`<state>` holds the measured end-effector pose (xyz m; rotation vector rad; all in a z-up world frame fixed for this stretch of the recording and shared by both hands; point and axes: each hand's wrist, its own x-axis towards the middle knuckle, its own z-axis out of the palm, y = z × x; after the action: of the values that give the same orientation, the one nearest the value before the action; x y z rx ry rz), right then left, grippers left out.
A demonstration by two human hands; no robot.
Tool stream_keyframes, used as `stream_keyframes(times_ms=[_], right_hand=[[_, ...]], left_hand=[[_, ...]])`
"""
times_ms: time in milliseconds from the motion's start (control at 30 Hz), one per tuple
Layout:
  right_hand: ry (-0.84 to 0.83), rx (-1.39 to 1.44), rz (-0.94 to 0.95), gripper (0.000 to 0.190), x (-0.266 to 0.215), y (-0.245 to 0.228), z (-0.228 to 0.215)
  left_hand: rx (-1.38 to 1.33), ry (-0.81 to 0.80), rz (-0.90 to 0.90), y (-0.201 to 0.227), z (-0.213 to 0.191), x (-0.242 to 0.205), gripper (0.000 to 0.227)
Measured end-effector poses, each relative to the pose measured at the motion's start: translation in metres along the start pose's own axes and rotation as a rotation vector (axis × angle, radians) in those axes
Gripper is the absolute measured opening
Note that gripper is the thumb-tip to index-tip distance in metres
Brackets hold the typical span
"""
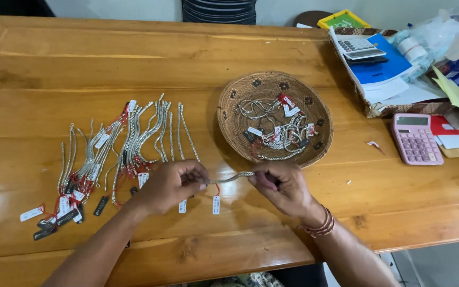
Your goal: Polishing individual silver chains with a small cloth and organizing them on a workbench.
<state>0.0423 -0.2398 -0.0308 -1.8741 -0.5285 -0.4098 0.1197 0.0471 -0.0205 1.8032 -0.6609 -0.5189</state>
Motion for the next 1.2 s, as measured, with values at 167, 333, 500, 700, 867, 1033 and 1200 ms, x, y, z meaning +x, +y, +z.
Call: stream_keyframes(times_ms=[167, 333, 500, 700, 867, 1033, 1200], right_hand=[[0.005, 0.203, 0.001, 0.014, -0.006, -0.007, 0.004], [0.059, 0.196, 0.002, 0.011, -0.009, -0.01, -0.004], [0.101, 0.2, -0.012, 0.01, -0.005, -0.024, -0.005], [0.05, 0.294, -0.053, 0.011, -0.005, -0.019, 0.001], [0.018, 0.294, -0.053, 0.013, -0.005, -0.017, 0.001], [-0.026, 0.306, -0.056, 0.011, 0.001, -0.027, 0.003], [-0.012, 0.244, -0.083, 0.009, 0.006, -0.034, 0.002]], left_hand=[[0.555, 0.188, 0.14, -0.029, 0.009, 0.001, 0.028], [1.035, -0.031, 0.197, -0.031, 0.018, -0.012, 0.05], [0.709, 0.005, 0.178, -0.031, -0.002, -0.019, 0.041], [0.962, 0.248, 0.035, -0.043, -0.049, 0.032, 0.052], [1.146, 0.16, -0.066, -0.059, -0.056, 0.069, 0.05], [1.076, 0.208, -0.032, -0.072, -0.06, 0.089, 0.052], [0.953, 0.357, -0.055, -0.056, -0.064, 0.047, 0.066]])
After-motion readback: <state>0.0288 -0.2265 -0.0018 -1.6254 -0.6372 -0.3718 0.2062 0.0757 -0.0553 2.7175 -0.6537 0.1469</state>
